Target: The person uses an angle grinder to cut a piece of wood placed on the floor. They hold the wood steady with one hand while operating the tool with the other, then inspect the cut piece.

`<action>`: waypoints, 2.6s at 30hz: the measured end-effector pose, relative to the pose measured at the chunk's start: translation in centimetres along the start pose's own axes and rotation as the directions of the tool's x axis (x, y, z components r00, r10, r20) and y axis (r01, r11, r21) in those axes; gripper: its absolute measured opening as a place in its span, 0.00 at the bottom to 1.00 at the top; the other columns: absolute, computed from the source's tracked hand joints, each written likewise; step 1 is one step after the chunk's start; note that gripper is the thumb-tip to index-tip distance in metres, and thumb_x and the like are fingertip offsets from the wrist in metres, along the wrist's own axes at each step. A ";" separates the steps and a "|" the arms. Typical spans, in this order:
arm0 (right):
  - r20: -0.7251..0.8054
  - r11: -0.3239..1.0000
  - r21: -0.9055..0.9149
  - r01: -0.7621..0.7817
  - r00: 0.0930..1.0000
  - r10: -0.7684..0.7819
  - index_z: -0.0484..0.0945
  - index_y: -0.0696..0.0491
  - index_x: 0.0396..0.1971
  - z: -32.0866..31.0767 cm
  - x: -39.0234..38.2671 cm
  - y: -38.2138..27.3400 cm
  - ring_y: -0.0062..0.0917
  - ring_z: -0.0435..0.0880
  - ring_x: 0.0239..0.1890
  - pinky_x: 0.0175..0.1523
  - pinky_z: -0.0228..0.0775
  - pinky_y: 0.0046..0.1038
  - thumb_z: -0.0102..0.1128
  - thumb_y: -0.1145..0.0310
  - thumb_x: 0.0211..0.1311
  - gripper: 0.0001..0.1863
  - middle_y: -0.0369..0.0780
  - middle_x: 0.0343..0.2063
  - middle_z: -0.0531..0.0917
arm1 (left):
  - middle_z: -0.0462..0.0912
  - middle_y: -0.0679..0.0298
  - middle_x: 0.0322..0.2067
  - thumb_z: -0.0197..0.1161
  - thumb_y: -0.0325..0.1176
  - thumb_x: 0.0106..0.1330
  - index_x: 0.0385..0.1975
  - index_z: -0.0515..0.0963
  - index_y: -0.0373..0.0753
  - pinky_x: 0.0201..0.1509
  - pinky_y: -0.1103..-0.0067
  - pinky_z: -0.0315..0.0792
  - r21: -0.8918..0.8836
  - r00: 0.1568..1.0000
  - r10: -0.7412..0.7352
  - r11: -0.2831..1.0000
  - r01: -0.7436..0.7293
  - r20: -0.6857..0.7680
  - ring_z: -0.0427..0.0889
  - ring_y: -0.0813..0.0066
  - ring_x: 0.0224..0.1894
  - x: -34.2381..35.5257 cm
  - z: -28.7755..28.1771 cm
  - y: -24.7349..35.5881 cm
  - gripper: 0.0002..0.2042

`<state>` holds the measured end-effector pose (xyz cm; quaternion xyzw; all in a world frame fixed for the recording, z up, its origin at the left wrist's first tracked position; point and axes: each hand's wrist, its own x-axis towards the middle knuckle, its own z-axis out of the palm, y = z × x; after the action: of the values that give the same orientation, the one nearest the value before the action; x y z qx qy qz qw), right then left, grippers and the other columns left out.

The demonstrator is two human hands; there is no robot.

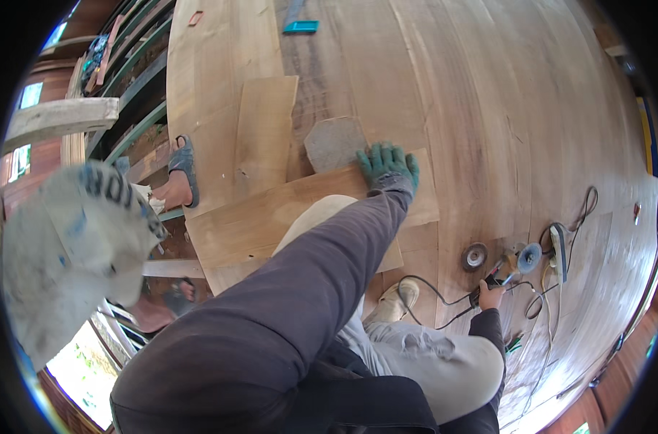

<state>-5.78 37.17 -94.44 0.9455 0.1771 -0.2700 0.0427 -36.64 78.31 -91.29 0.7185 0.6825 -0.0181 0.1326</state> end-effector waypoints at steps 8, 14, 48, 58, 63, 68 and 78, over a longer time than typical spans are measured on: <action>-0.206 0.952 0.306 0.021 0.978 0.044 0.80 0.69 0.59 -1.8 1.4 -3.0 0.48 0.86 0.62 0.69 0.74 0.42 0.84 0.50 0.55 0.42 0.56 0.58 0.87 | 0.79 0.57 0.71 0.58 0.53 0.76 0.68 0.78 0.45 0.85 0.43 0.46 -0.199 0.998 -0.063 0.978 0.056 -0.030 0.71 0.59 0.77 1.1 0.0 0.6 0.27; 0.074 0.683 0.719 -0.130 0.991 0.112 0.82 0.63 0.55 -2.2 2.3 -3.6 0.31 0.90 0.44 0.53 0.81 0.35 0.81 0.63 0.59 0.29 0.44 0.45 0.91 | 0.82 0.50 0.65 0.64 0.45 0.77 0.68 0.76 0.35 0.78 0.52 0.65 -0.586 0.892 0.159 0.703 -0.403 -0.423 0.78 0.51 0.71 0.8 -1.1 2.5 0.27; 0.245 -0.201 0.921 -0.333 0.898 -0.365 0.79 0.59 0.57 -8.4 -6.9 -23.1 0.42 0.93 0.42 0.50 0.89 0.42 0.38 0.33 0.86 0.40 0.49 0.44 0.90 | 0.87 0.67 0.33 0.76 0.41 0.67 0.53 0.78 0.40 0.37 0.74 0.84 -0.656 0.111 0.703 0.579 0.484 0.703 0.87 0.77 0.31 -11.7 -3.4 8.3 0.20; 0.301 -0.011 0.948 -0.317 0.911 -0.282 0.80 0.57 0.52 -8.7 -6.3 -24.8 0.39 0.92 0.35 0.43 0.89 0.40 0.44 0.30 0.82 0.40 0.44 0.34 0.87 | 0.91 0.62 0.39 0.74 0.46 0.64 0.54 0.79 0.41 0.48 0.71 0.85 -0.760 0.292 0.702 0.590 0.272 0.650 0.92 0.68 0.38 -11.9 -3.2 7.9 0.24; 0.277 0.049 0.961 -0.273 0.928 -0.250 0.83 0.57 0.46 -8.6 -5.7 -25.6 0.35 0.91 0.31 0.38 0.87 0.39 0.67 0.40 0.76 0.29 0.45 0.32 0.88 | 0.91 0.54 0.47 0.74 0.54 0.62 0.59 0.79 0.38 0.55 0.68 0.84 -0.745 0.156 0.733 0.621 0.245 0.662 0.92 0.61 0.48 -11.0 -0.8 7.8 0.32; 0.203 0.427 0.903 -0.052 0.927 -0.314 0.84 0.57 0.42 -11.6 -4.3 -26.1 0.28 0.89 0.32 0.39 0.84 0.35 0.76 0.65 0.65 0.13 0.40 0.32 0.87 | 0.91 0.53 0.50 0.72 0.58 0.68 0.65 0.78 0.37 0.58 0.69 0.83 -0.736 0.196 0.743 0.666 -0.123 0.640 0.92 0.62 0.51 -8.9 -2.8 7.6 0.35; 0.285 0.853 0.396 0.340 0.838 -0.466 0.87 0.61 0.42 -14.3 -4.7 -26.3 0.26 0.89 0.34 0.44 0.81 0.33 0.80 0.58 0.49 0.25 0.41 0.32 0.90 | 0.71 0.60 0.79 0.52 0.59 0.81 0.71 0.80 0.48 0.89 0.48 0.36 0.086 0.955 0.297 0.951 -0.297 0.017 0.52 0.55 0.86 7.2 -2.9 -7.1 0.29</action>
<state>-11.77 62.82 -79.40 0.8108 0.3161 -0.4719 -0.1417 -43.56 86.23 -91.12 0.8181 0.5649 -0.0295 0.1036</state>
